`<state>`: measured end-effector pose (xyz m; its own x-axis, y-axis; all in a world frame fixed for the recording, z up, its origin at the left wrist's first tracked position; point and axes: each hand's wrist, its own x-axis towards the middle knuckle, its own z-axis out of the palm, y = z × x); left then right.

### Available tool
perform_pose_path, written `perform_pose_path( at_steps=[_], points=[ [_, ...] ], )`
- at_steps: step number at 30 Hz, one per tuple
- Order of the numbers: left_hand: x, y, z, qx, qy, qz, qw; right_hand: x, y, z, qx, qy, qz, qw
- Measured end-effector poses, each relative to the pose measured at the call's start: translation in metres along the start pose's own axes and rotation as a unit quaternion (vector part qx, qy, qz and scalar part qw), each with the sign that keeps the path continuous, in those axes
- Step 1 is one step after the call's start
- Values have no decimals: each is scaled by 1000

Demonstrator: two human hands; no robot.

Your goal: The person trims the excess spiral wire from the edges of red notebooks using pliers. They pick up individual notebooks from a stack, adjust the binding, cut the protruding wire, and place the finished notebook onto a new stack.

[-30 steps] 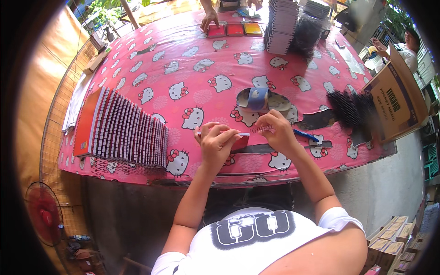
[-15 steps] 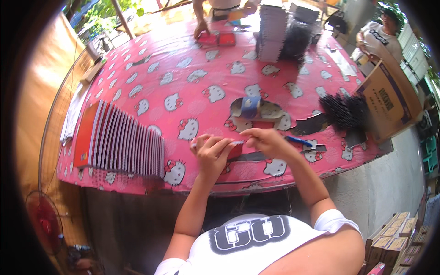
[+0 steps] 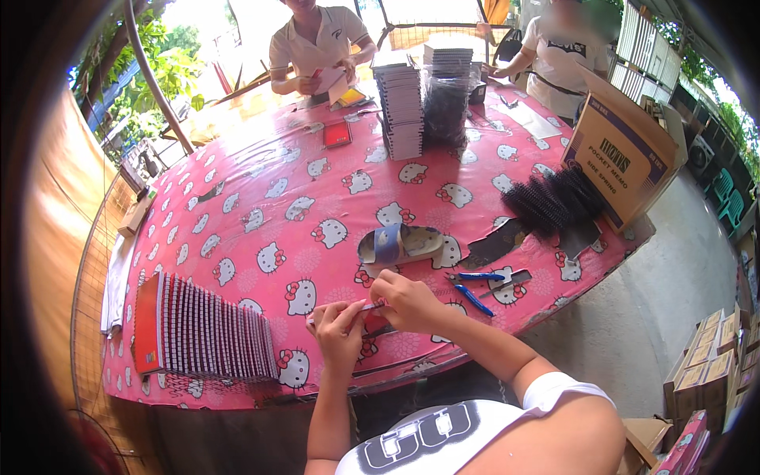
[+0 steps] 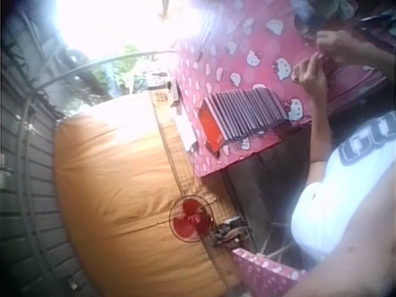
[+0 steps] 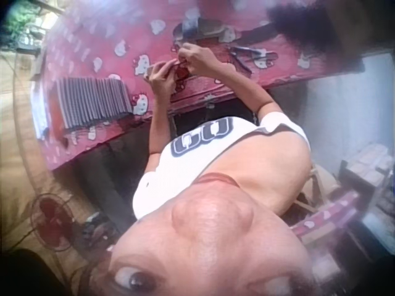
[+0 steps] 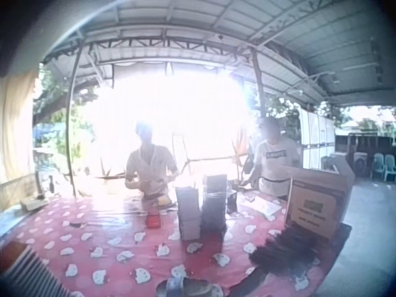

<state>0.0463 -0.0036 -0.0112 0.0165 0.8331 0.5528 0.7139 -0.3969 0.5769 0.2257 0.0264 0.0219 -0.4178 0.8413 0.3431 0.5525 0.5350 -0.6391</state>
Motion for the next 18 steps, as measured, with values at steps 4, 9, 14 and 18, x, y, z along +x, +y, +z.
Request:
perform_pose_path(
  at_steps=[4,9,14,18],
  points=[
    [-2,-2,1,10,6,9,1000,-1,-1,3,-13,12,-18,1000],
    [-2,4,1,7,16,12,1000,-1,-2,14,-5,74,-30,997],
    [-2,4,1,17,20,21,999,0,-3,18,-8,61,-7,998],
    [-3,3,0,8,18,28,999,8,-4,-7,-24,-74,42,996]
  ],
)
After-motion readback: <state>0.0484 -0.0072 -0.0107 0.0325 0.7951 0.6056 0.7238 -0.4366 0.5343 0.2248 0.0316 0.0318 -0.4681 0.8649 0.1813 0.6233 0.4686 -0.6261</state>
